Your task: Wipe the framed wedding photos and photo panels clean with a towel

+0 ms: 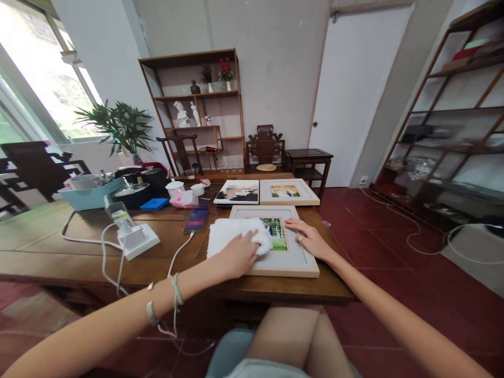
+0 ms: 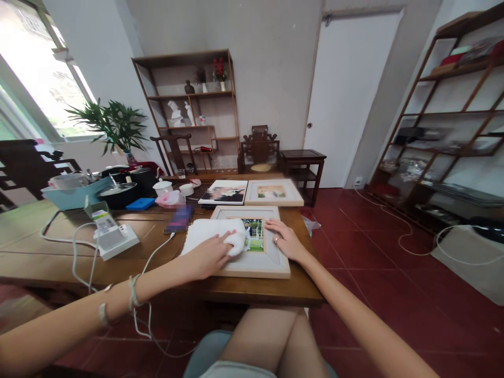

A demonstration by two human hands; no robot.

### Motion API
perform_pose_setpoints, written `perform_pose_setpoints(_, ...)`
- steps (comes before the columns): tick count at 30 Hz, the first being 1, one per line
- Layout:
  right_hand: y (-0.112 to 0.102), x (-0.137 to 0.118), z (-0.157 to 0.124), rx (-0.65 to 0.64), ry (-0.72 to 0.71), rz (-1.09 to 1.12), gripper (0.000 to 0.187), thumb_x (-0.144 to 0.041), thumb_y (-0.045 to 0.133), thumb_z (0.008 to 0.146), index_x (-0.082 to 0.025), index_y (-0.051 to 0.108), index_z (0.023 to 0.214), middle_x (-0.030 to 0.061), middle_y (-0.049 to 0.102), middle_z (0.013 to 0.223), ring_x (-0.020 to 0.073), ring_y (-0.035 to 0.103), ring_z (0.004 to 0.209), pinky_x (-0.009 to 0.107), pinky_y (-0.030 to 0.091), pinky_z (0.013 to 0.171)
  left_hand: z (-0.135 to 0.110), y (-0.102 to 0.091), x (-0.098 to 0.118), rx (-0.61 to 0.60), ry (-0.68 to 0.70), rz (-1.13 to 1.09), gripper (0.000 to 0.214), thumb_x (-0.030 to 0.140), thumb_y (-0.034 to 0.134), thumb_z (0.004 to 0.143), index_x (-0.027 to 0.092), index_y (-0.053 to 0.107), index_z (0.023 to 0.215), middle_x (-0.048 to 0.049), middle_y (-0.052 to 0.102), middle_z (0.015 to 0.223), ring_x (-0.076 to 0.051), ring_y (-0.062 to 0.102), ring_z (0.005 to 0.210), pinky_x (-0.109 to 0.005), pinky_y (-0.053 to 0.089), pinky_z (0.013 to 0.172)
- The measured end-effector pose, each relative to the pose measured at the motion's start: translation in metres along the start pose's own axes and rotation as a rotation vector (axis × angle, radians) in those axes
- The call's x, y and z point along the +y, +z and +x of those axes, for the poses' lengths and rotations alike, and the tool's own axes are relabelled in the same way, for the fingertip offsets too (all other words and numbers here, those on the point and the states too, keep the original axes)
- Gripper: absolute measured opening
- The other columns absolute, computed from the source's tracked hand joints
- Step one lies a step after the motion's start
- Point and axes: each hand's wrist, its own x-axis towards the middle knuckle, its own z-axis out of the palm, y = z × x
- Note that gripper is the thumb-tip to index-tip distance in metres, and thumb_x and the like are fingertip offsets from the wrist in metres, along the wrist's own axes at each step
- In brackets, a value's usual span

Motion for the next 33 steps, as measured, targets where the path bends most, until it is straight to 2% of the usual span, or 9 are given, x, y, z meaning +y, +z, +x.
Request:
perform_pose_setpoints(5, -0.002, -0.007, -0.001, 0.015, 0.024, -0.010, 0.049, -0.008, 0.043, 0.060, -0.022, 0.068, 0.100, 0.0055, 0.058, 0.124, 0.0234, 0.047, 0.121, 0.047, 0.032, 0.105, 0.053, 0.017, -0.050, 0.145, -0.238, 0.066, 0.028, 0.017, 0.036, 0.088, 0.011, 0.055, 0.108, -0.0175, 0.030, 0.141, -0.027, 0.025, 0.132, -0.045, 0.028, 0.101)
perform_pose_setpoints(9, -0.002, -0.006, 0.000, -0.001, 0.039, -0.005, 0.049, -0.007, 0.042, 0.060, -0.022, 0.069, 0.098, 0.0049, 0.059, 0.122, 0.0230, 0.047, 0.121, 0.046, 0.032, 0.105, 0.075, 0.020, -0.070, 0.151, -0.231, 0.093, 0.029, 0.018, 0.037, 0.088, 0.010, 0.056, 0.108, -0.0199, 0.035, 0.138, -0.027, 0.030, 0.130, -0.045, 0.028, 0.101)
perform_pose_setpoints(12, -0.001, -0.002, 0.001, -0.010, 0.030, -0.004, 0.051, -0.007, 0.042, 0.061, -0.022, 0.067, 0.102, 0.0045, 0.060, 0.121, 0.0229, 0.045, 0.123, 0.047, 0.030, 0.106, 0.069, 0.021, -0.063, 0.122, -0.174, 0.121, 0.027, 0.014, 0.039, 0.086, 0.011, 0.059, 0.104, -0.0193, 0.039, 0.135, -0.028, 0.036, 0.126, -0.045, 0.029, 0.101)
perform_pose_setpoints(15, 0.000, 0.002, 0.001, -0.008, 0.017, -0.015, 0.051, -0.008, 0.043, 0.063, -0.023, 0.065, 0.106, 0.0046, 0.059, 0.123, 0.0232, 0.044, 0.123, 0.048, 0.029, 0.107, 0.047, 0.016, -0.043, 0.067, -0.113, 0.145, 0.025, 0.008, 0.042, 0.082, 0.011, 0.061, 0.099, -0.0201, 0.043, 0.131, -0.029, 0.042, 0.121, -0.045, 0.032, 0.098)
perform_pose_setpoints(21, 0.000, 0.003, 0.001, -0.041, 0.017, -0.035, 0.049, -0.012, 0.048, 0.067, -0.022, 0.062, 0.112, 0.0065, 0.054, 0.128, 0.0239, 0.041, 0.125, 0.049, 0.027, 0.107, -0.010, -0.017, 0.003, -0.115, 0.045, 0.122, 0.020, 0.014, 0.043, 0.085, 0.012, 0.062, 0.091, -0.0180, 0.057, 0.113, -0.024, 0.061, 0.093, -0.035, 0.046, 0.081)
perform_pose_setpoints(24, 0.000, 0.003, 0.002, -0.051, 0.021, -0.032, 0.046, -0.016, 0.051, 0.069, -0.021, 0.061, 0.114, 0.0071, 0.053, 0.129, 0.0245, 0.041, 0.126, 0.050, 0.027, 0.107, -0.028, -0.025, 0.018, -0.105, 0.083, 0.075, 0.024, 0.019, 0.038, 0.089, 0.013, 0.061, 0.095, -0.0173, 0.052, 0.122, -0.023, 0.061, 0.094, -0.035, 0.047, 0.081)
perform_pose_setpoints(28, 0.000, 0.006, 0.002, -0.062, 0.000, -0.026, 0.047, -0.013, 0.046, 0.070, -0.025, 0.061, 0.114, 0.0036, 0.055, 0.127, 0.0232, 0.040, 0.126, 0.051, 0.027, 0.107, -0.025, -0.016, 0.016, -0.058, 0.031, 0.038, 0.025, 0.022, 0.038, 0.090, 0.014, 0.059, 0.102, -0.0174, 0.043, 0.132, -0.026, 0.055, 0.107, -0.039, 0.044, 0.087)
perform_pose_setpoints(31, 0.001, 0.007, 0.002, -0.056, -0.018, -0.033, 0.052, -0.010, 0.042, 0.068, -0.025, 0.060, 0.114, 0.0025, 0.056, 0.126, 0.0229, 0.041, 0.125, 0.051, 0.028, 0.106, -0.003, -0.002, -0.001, -0.032, -0.013, 0.045, 0.026, 0.026, 0.039, 0.089, 0.015, 0.059, 0.104, -0.0168, 0.042, 0.133, -0.027, 0.048, 0.116, -0.039, 0.039, 0.094)
perform_pose_setpoints(33, 0.000, 0.006, 0.002, -0.060, -0.022, -0.040, 0.053, -0.009, 0.042, 0.068, -0.026, 0.060, 0.115, 0.0017, 0.056, 0.125, 0.0231, 0.042, 0.125, 0.052, 0.029, 0.106, 0.017, 0.007, -0.018, 0.054, -0.073, 0.073, 0.028, 0.023, 0.040, 0.088, 0.014, 0.057, 0.108, -0.0169, 0.038, 0.137, -0.027, 0.038, 0.125, -0.040, 0.033, 0.100)
